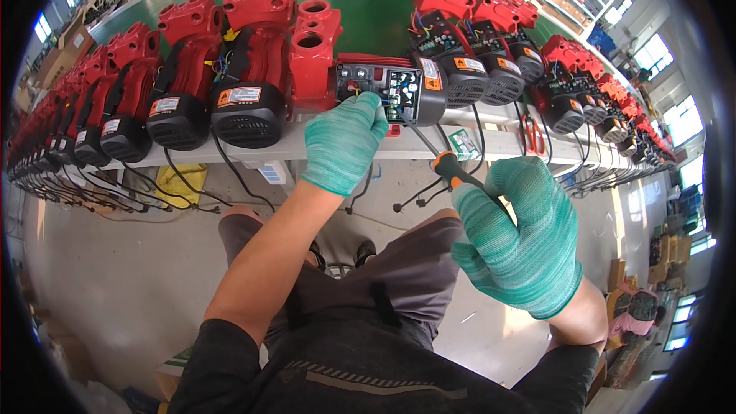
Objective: The person wires the internal electrical components of a water pump and uses a screwdriver to secure the connections.
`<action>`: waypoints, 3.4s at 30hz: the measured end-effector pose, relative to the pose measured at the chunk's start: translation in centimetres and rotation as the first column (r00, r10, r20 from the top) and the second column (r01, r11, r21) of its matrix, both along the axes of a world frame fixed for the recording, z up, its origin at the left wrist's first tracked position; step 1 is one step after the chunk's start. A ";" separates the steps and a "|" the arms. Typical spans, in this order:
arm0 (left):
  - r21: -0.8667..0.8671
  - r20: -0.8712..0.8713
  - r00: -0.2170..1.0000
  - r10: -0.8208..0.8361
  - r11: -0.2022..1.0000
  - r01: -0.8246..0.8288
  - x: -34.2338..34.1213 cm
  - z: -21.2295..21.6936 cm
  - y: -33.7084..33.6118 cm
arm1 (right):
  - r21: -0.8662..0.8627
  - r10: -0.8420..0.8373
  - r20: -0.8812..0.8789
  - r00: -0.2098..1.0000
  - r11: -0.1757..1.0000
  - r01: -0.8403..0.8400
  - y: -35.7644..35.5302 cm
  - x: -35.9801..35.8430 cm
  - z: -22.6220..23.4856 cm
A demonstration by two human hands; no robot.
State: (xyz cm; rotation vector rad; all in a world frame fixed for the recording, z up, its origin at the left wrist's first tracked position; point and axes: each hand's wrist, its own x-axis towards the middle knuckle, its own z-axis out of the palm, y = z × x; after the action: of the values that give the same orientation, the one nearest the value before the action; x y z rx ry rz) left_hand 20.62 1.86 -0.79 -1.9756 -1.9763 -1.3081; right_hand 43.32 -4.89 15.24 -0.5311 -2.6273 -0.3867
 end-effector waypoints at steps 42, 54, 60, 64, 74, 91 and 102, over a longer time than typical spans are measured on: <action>0.178 -0.038 0.999 -0.003 0.984 0.010 -0.2 -0.7 0.2 | -0.002 -0.002 0.028 1.000 1.000 0.002 -0.3 0.0 -0.5; 0.130 0.050 0.997 0.051 0.990 -0.057 0.4 -0.7 -0.1 | 0.002 -0.227 0.088 0.970 0.974 0.228 -1.6 -0.3 -0.3; 0.106 -0.034 0.999 0.021 0.994 -0.017 0.0 -0.3 0.0 | 0.065 -0.053 -0.018 0.998 0.996 0.054 0.0 -0.5 -0.6; 0.051 0.039 0.999 0.004 0.999 -0.006 0.4 0.1 -0.1 | 0.008 -0.061 -0.011 0.998 0.998 0.061 -0.5 -0.4 -0.3; 0.199 0.076 0.991 0.113 0.972 -0.126 1.2 -1.6 0.3 | 0.121 -0.156 0.016 0.988 0.981 0.153 -0.7 0.0 -1.1; 0.106 -0.189 0.968 0.166 0.983 -0.148 1.2 -0.9 0.5 | -0.016 -0.110 -0.069 0.992 0.994 0.109 -0.7 0.0 -0.7; 0.119 0.079 0.991 0.104 0.986 -0.113 1.5 -0.8 0.2 | 0.138 -0.026 -0.063 0.998 0.990 0.035 0.2 -0.2 -1.3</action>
State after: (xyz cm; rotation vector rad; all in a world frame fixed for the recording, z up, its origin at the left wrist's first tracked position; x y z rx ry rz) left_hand 22.13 2.08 -1.54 -1.7650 -1.9508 -1.4568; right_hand 43.10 -4.69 13.96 -0.5290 -2.5138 -0.5509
